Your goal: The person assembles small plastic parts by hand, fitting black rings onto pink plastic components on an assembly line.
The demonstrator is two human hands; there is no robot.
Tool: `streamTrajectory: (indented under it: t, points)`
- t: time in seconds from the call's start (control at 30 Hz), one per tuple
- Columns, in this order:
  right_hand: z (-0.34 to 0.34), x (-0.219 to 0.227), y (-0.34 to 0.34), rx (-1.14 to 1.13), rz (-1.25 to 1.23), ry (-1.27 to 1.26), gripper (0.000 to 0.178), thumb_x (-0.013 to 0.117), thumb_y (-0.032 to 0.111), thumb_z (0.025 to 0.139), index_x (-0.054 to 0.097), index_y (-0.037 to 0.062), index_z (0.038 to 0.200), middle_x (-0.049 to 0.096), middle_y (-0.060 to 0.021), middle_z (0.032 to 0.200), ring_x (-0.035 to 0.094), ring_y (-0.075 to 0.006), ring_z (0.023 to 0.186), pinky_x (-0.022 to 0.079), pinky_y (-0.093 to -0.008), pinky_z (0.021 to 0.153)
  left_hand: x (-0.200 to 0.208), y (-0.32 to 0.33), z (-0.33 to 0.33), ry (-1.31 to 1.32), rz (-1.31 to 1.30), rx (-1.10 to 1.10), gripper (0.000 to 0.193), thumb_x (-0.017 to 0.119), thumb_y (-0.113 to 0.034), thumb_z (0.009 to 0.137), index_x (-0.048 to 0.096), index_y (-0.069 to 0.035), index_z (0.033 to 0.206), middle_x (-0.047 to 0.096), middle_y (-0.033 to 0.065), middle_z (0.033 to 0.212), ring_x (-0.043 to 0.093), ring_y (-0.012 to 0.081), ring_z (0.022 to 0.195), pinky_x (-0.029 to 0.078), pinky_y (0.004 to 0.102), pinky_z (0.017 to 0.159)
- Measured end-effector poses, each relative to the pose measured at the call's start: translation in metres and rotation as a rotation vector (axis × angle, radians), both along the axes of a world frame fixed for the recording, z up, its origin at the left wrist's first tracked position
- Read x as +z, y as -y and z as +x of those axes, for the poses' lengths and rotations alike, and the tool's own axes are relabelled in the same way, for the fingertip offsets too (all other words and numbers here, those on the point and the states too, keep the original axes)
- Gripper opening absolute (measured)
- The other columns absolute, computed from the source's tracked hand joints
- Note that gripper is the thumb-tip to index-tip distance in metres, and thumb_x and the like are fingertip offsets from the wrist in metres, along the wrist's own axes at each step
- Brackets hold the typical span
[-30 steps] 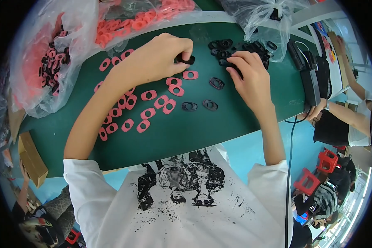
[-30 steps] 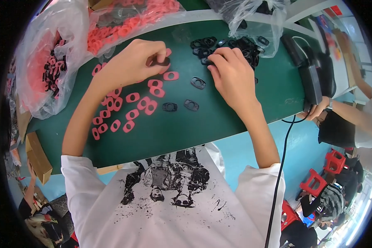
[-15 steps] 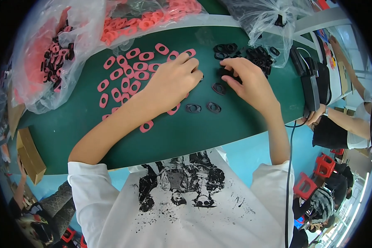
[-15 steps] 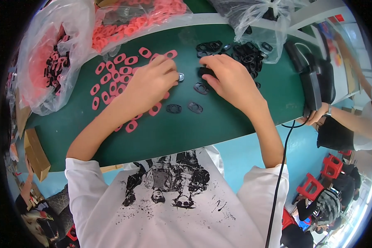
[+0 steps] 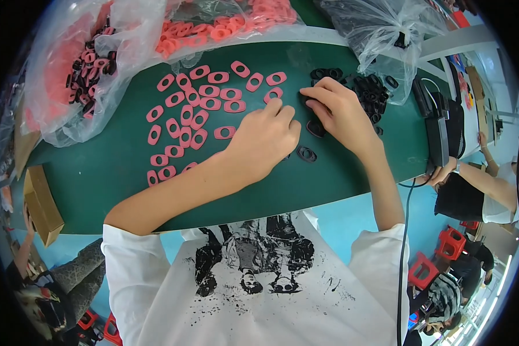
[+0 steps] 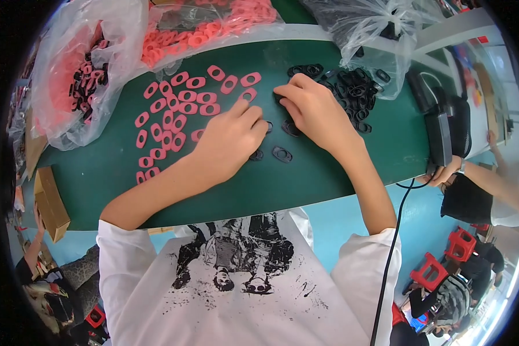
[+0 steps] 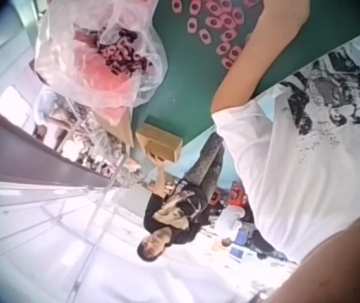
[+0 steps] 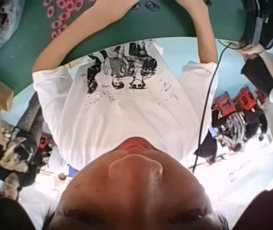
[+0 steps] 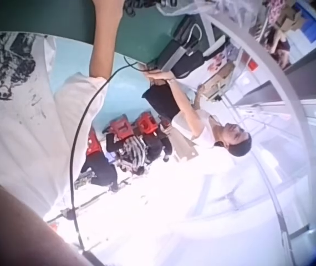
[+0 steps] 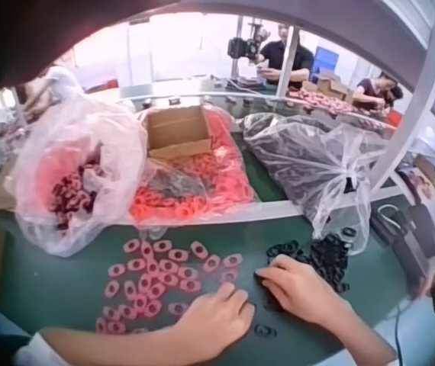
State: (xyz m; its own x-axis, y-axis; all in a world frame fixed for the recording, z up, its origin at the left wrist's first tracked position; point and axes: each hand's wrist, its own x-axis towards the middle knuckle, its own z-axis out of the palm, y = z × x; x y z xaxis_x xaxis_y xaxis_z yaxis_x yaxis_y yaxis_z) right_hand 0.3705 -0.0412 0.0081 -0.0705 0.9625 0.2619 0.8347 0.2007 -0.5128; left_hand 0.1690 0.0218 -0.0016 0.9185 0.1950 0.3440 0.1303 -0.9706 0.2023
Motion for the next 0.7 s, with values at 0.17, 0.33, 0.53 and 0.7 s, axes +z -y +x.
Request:
streamTrajectory:
  t: [0.17, 0.33, 0.53, 0.7]
  points:
    - [-0.001, 0.019, 0.0, -0.06, -0.099, -0.059, 0.032, 0.07, -0.003, 0.081, 0.066, 0.0029, 0.112, 0.061, -0.0091, 0.092, 0.059, -0.0223, 0.07, 0.047, -0.0319, 0.062, 0.0, 0.005, 0.003, 0.0, 0.021, 0.115, 0.019, 0.07, -0.002, 0.057, 0.062, 0.0, 0.074, 0.054, 0.0107, 0.087, 0.057, 0.0244, 0.088, 0.052, 0.0284, 0.058]
    - [-0.001, 0.018, 0.002, -0.01, -0.131, 0.001, 0.035, 0.071, -0.003, 0.079, 0.066, 0.003, 0.113, 0.061, -0.009, 0.092, 0.058, -0.0223, 0.07, 0.047, -0.0326, 0.062, 0.002, 0.003, 0.004, -0.06, -0.131, 0.06, 0.017, 0.064, -0.002, 0.065, 0.061, 0.002, 0.082, 0.052, 0.0123, 0.092, 0.056, 0.0264, 0.091, 0.053, 0.0343, 0.064]
    - [-0.007, 0.014, -0.013, 0.003, -0.101, 0.066, 0.031, 0.073, 0.0, 0.078, 0.067, 0.0043, 0.108, 0.058, -0.01, 0.088, 0.058, -0.0224, 0.068, 0.047, -0.0331, 0.06, 0.002, 0.015, 0.009, -0.045, 0.017, 0.119, 0.025, 0.069, 0.0, 0.058, 0.057, 0.001, 0.08, 0.052, 0.0139, 0.089, 0.056, 0.0267, 0.087, 0.051, 0.0316, 0.063]
    - [0.003, 0.04, -0.016, -0.008, -0.136, 0.088, 0.034, 0.07, -0.005, 0.076, 0.068, 0.0049, 0.108, 0.059, -0.0096, 0.09, 0.059, -0.0219, 0.067, 0.047, -0.0341, 0.061, 0.006, 0.008, 0.013, -0.016, 0.011, 0.142, 0.03, 0.074, -0.003, 0.051, 0.06, -0.001, 0.078, 0.055, 0.0102, 0.077, 0.056, 0.0225, 0.081, 0.049, 0.0271, 0.058]
